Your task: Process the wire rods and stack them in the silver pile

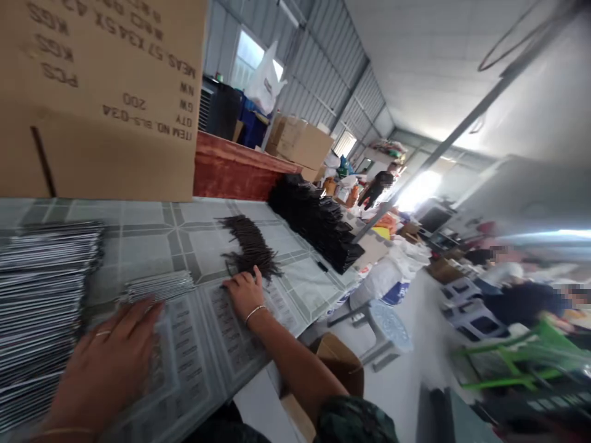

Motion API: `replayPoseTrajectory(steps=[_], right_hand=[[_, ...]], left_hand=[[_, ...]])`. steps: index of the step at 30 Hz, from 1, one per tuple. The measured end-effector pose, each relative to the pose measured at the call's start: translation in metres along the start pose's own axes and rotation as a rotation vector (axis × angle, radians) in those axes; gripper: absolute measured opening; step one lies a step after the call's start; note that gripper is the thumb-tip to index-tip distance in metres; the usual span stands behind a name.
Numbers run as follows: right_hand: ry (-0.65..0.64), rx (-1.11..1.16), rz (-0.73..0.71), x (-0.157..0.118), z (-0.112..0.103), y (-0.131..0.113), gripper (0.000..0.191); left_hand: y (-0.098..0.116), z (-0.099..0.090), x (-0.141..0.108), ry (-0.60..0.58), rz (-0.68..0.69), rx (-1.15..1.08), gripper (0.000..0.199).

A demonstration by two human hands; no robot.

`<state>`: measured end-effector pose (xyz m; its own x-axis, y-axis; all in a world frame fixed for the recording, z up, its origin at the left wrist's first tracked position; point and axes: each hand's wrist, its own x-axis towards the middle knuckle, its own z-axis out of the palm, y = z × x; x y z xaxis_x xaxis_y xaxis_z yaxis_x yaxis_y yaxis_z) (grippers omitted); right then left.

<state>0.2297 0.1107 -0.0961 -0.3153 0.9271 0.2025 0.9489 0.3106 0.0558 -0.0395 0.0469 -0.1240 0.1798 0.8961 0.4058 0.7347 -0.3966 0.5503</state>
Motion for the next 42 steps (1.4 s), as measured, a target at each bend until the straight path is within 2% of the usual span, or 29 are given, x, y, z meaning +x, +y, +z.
replayPoseTrajectory(steps=[3,6,9,11,13,15,17,19,24,34,42], right_hand=[[0.041,0.000,-0.012,-0.001,-0.009,-0.001,0.021],[0.024,0.050,0.049,0.003,-0.018,0.002,0.023],[0.011,0.090,0.052,0.007,-0.025,0.005,0.025],[0.020,0.151,0.026,0.004,-0.029,0.001,0.024],[0.027,0.269,-0.010,-0.002,-0.031,-0.006,0.025],[0.015,0.410,-0.046,-0.010,-0.028,-0.014,0.028],[-0.019,0.523,-0.065,-0.018,-0.018,-0.020,0.029],[-0.040,0.617,-0.075,-0.026,-0.005,-0.022,0.027],[0.044,0.758,-0.144,-0.043,0.016,-0.023,0.024],[0.045,0.819,-0.194,-0.035,0.015,-0.038,0.023],[0.016,0.840,-0.211,-0.034,0.013,-0.040,0.023]], left_hand=[[0.011,0.018,0.022,-0.078,0.096,0.293,0.050],[0.006,0.025,0.035,-0.127,0.057,0.436,0.050],[0.009,0.018,0.044,-0.216,0.066,0.555,0.051],[0.025,0.006,0.047,-0.280,0.045,0.646,0.048],[0.046,-0.005,0.048,-0.292,0.017,0.690,0.040],[0.063,-0.011,0.045,-0.298,-0.012,0.675,0.031],[0.071,-0.009,0.036,-0.336,-0.013,0.683,0.030],[0.073,-0.005,0.023,-0.361,-0.033,0.690,0.032],[0.070,0.001,-0.004,-0.315,-0.072,0.588,0.032],[0.065,0.003,-0.005,-0.304,-0.041,0.516,0.031],[0.068,-0.003,-0.004,-0.322,-0.019,0.520,0.035]])
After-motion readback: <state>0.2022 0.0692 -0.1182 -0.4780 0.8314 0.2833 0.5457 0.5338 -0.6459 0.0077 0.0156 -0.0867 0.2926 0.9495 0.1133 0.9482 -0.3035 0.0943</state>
